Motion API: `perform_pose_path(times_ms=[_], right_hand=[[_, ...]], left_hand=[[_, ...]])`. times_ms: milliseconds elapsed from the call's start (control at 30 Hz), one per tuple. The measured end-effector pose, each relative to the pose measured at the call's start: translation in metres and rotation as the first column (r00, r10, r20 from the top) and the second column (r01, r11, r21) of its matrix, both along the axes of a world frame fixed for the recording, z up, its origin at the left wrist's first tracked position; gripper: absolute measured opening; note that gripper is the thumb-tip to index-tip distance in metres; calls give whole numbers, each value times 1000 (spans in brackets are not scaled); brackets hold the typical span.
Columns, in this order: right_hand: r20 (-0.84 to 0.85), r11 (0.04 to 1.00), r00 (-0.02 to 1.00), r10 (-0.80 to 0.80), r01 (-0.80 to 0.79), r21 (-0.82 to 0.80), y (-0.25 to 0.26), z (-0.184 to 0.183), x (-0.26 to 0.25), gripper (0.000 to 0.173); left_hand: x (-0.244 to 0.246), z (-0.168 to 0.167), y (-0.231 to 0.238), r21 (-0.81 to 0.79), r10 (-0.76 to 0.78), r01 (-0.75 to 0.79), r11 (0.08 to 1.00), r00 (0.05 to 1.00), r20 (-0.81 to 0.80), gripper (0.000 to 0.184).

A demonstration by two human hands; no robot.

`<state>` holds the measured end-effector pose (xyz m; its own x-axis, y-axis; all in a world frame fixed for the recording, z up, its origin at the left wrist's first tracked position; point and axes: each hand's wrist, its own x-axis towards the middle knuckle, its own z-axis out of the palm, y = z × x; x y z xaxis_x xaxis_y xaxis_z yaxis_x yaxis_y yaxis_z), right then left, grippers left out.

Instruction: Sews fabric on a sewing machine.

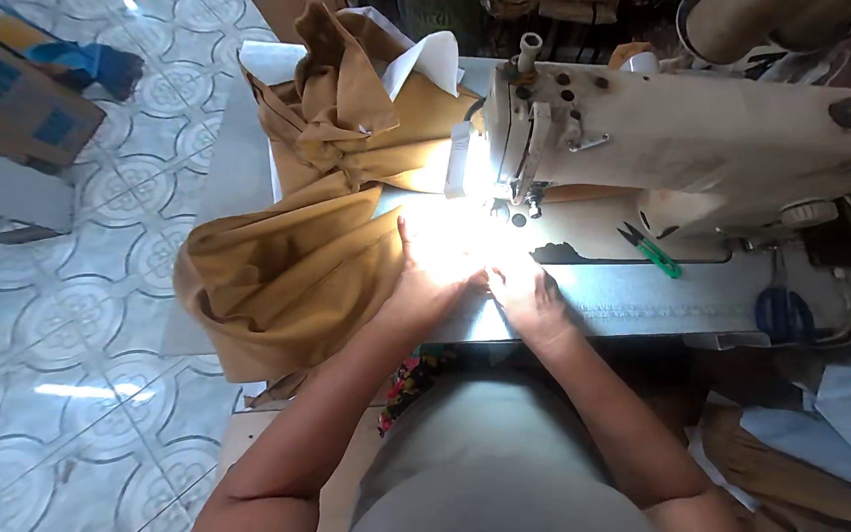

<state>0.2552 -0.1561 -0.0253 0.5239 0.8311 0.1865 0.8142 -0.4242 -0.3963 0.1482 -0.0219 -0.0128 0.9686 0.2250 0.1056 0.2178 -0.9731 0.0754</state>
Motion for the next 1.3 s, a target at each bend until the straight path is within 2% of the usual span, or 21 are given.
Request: perform_pose_path(times_ms=[100, 167, 333, 433, 533, 567, 633, 667, 700, 733, 800, 867, 933, 1000, 1100, 1167, 1233, 1300], right_hand=[[61, 998, 998, -9, 5, 62, 4, -6, 1, 14], [91, 992, 996, -13, 1, 128, 12, -12, 6, 14], [-3, 998, 999, -36, 36, 47, 21, 0, 11, 21], [4, 996, 1000, -20, 19, 89, 22, -3, 15, 23], [31, 988, 999, -20, 15, 157, 20, -9, 18, 18], [-23, 990, 997, -72, 74, 120, 19, -10, 16, 28], [-170, 979, 964, -204, 196, -63, 19, -4, 13, 60], [-187, 967, 952, -243, 221, -130, 20, -3, 12, 64], [-172, 963, 953, -251, 228, -144, 21, -4, 11, 55], [-160, 967, 957, -241, 222, -127, 22, -5, 10, 42], [-178, 978, 962, -207, 202, -47, 21, -6, 11, 26], [-337, 976, 923, -186, 214, 49, 21, -5, 14, 21], [-502, 941, 853, -139, 272, 202, 32, -10, 24, 25], [-649, 884, 758, -70, 349, 313, 46, -19, 37, 31], [-801, 871, 599, 1, 393, 294, 50, -14, 46, 22], [-783, 904, 620, 57, 300, 303, 40, -11, 46, 23], [-737, 927, 665, 120, 191, 324, 28, -15, 41, 36], [-683, 926, 720, 123, 165, 341, 25, -18, 35, 45]], left_hand=[[2, 2, 4, -25, 15, -16, 1000, 999, -30, 35], [4, -1, 10, -42, 5, -4, 999, 1000, 11, 36], [18, -15, 31, -29, -14, 19, 999, 986, 168, 33], [27, -20, 38, -15, 4, -1, 1000, 983, 181, 37], [26, -24, 42, -52, 9, 1, 999, 981, 192, 39], [22, -24, 39, -74, 31, -17, 997, 981, 189, 39], [7, -22, 31, -97, 131, -117, 988, 978, 165, 41], [-3, -23, 27, -93, 219, -207, 974, 965, 146, 41], [-13, -21, 24, -95, 323, -314, 945, 940, 111, 46], [-25, -18, 21, -95, 418, -410, 907, 905, 78, 50], [-50, -9, 19, -78, 538, -536, 841, 843, 12, 49], [-74, 1, 20, -127, 577, -579, 805, 815, -59, 38], [-93, 17, 27, -243, 555, -572, 783, 820, -140, 33], [-107, 27, 43, -459, 473, -513, 725, 856, -208, 31], [-112, 35, 74, -658, 379, -452, 602, 887, -263, 32], [-109, 39, 90, -702, 354, -451, 551, 888, -293, 28], [-105, 43, 99, -746, 319, -435, 504, 896, -307, 24], [-101, 49, 99, -792, 283, -405, 456, 910, -302, 18]])
